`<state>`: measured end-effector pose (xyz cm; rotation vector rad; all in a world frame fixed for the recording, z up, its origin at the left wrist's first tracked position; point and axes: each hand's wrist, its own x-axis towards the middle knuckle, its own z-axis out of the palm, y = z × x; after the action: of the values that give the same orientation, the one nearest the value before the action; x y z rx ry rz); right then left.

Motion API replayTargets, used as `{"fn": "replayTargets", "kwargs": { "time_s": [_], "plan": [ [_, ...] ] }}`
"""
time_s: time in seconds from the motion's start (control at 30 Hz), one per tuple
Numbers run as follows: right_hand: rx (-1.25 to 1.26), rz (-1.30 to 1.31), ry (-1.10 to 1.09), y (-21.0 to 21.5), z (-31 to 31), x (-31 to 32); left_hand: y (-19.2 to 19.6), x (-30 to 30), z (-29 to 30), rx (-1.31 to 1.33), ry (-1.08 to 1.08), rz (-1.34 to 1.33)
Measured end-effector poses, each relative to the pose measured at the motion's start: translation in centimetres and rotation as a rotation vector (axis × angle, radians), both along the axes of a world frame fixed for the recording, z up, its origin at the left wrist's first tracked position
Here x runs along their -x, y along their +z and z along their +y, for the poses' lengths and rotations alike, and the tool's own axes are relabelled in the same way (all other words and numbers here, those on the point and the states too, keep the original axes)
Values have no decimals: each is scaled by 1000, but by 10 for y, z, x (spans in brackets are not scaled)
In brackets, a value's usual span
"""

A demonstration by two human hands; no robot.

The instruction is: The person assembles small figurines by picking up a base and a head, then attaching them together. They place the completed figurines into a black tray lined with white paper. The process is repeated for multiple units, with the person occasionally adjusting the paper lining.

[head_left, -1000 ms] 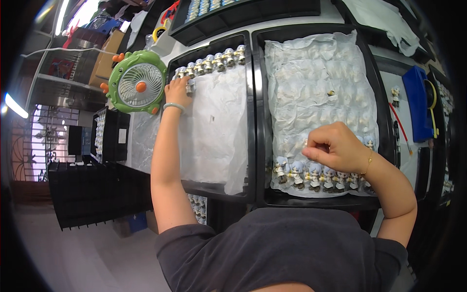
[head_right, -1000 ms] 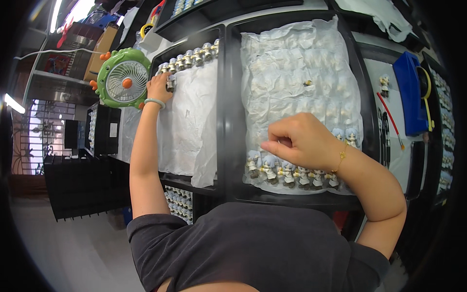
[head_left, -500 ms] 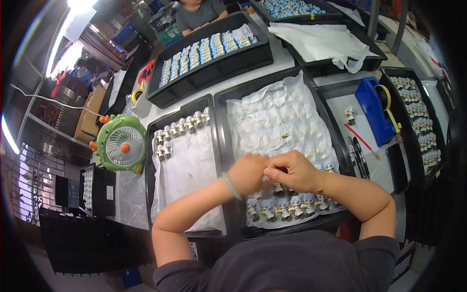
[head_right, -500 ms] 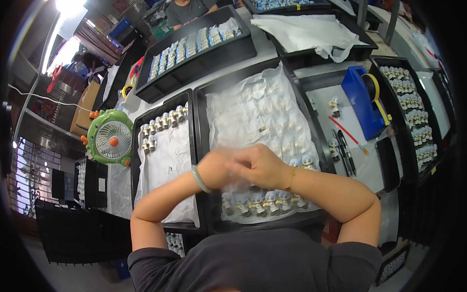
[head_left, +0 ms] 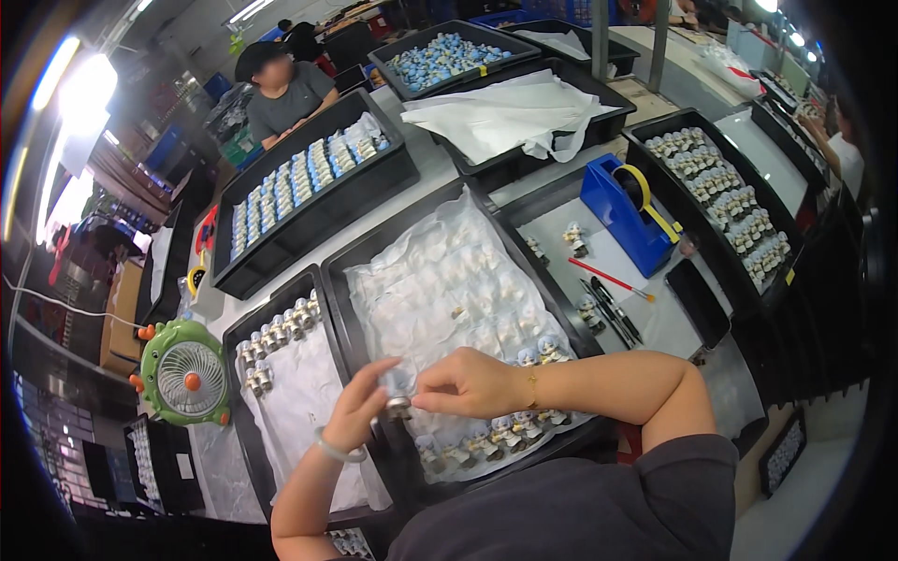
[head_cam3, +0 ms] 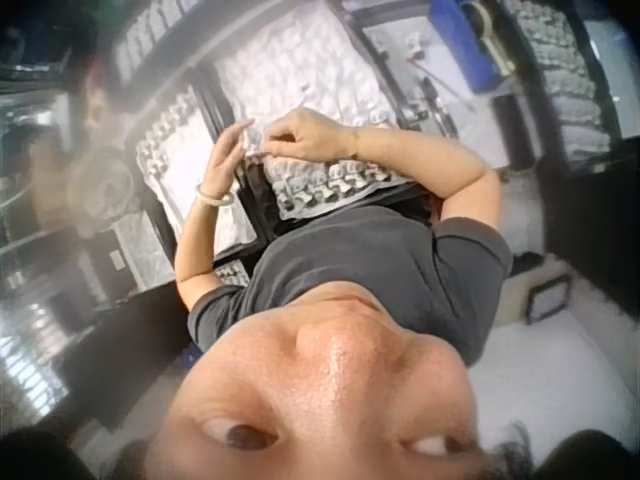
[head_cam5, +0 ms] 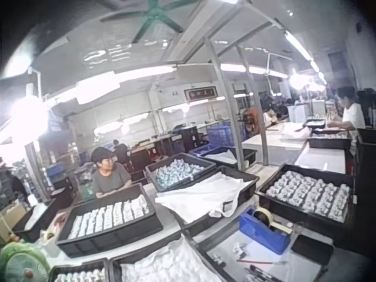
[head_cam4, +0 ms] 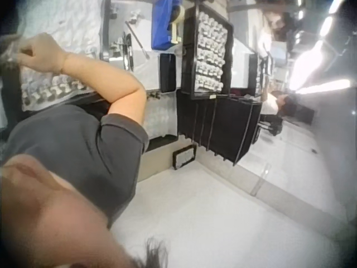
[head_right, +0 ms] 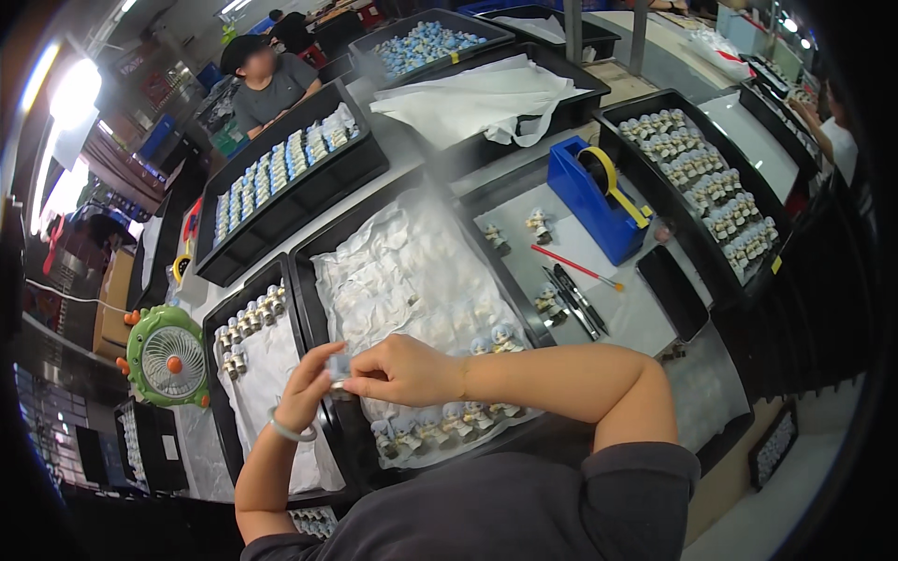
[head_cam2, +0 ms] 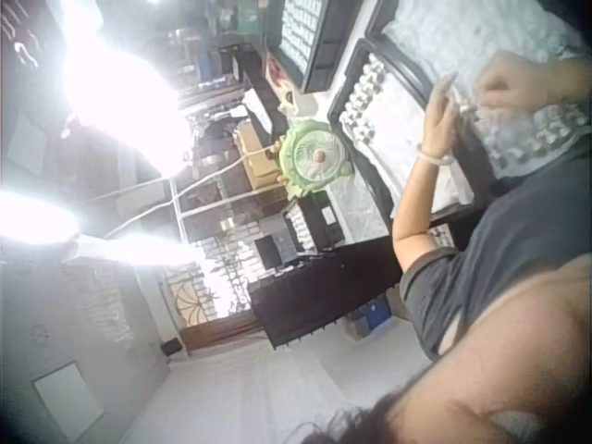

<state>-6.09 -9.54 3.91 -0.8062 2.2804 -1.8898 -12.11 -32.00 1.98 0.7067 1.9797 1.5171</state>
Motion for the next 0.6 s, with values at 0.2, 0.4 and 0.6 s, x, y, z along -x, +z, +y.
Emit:
{"fn": "replayTargets", "kwargs": {
  "time_s": [0.2,0.4,0.6],
  "plan": [
    [-62,-6,-48,-6,-2,9,16,-17,-10,-588,128,-753],
    [-69,-42,-93,-19,-6,7,22,-28,-16,-516,4,-438],
    [-120,-84,-76,-18,-8,9,29,-29,-18,-551,-64,-244]
  ]
}}
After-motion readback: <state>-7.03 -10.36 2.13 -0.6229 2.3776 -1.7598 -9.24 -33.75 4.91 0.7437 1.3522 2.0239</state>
